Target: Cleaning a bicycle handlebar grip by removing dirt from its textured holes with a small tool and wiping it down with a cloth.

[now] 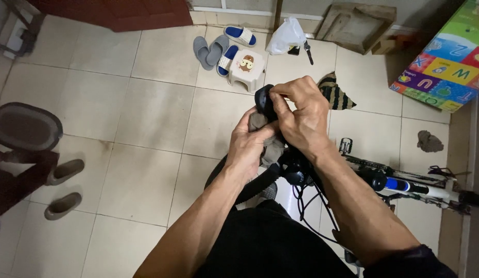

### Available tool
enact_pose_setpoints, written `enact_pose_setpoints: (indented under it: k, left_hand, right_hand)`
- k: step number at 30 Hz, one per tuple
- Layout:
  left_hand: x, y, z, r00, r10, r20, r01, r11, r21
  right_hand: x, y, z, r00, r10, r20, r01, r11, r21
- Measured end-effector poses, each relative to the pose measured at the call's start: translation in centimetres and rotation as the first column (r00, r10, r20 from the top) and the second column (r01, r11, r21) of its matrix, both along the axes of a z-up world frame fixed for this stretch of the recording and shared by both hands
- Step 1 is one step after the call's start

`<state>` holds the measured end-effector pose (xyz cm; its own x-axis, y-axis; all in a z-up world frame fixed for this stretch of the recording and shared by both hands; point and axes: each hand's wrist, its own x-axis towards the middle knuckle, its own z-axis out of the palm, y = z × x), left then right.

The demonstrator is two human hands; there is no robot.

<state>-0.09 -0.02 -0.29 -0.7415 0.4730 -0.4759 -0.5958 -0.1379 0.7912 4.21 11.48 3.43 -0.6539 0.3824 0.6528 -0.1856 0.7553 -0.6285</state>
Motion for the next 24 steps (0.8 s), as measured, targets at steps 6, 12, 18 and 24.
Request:
enact_pose_setpoints:
  k: [6, 12, 18, 24]
  left_hand:
    - [-0.3, 0.0, -0.7, 1.000, -0.004, -0.025, 0.004, 1.000, 0.008]
    - [0.0, -0.2, 0.4, 1.000, -0.004, -0.018, 0.004, 1.000, 0.006]
    - [0.0, 0.2, -0.1, 1.000, -0.001, -0.007, 0.001, 1.000, 0.030]
    - [0.0, -0.5, 0.8, 1.000, -0.007, 0.026, 0.006, 1.000, 0.027]
  right_hand:
    - [-0.7, 0.4, 0.1, 0.995, -0.075, -0.059, 0.089, 0.950, 0.298]
    - [-0.8, 0.2, 0.2, 0.999, -0.012, -0.051, 0.023, 0.975, 0.223]
    - [-0.3, 0.6, 0.1, 1.000, -0.019, 0.017, 0.019, 0.999, 0.038]
    - [0.0, 1.6, -1.2, 0.991, 0.037, 0.127, 0.078, 0.611, -0.788]
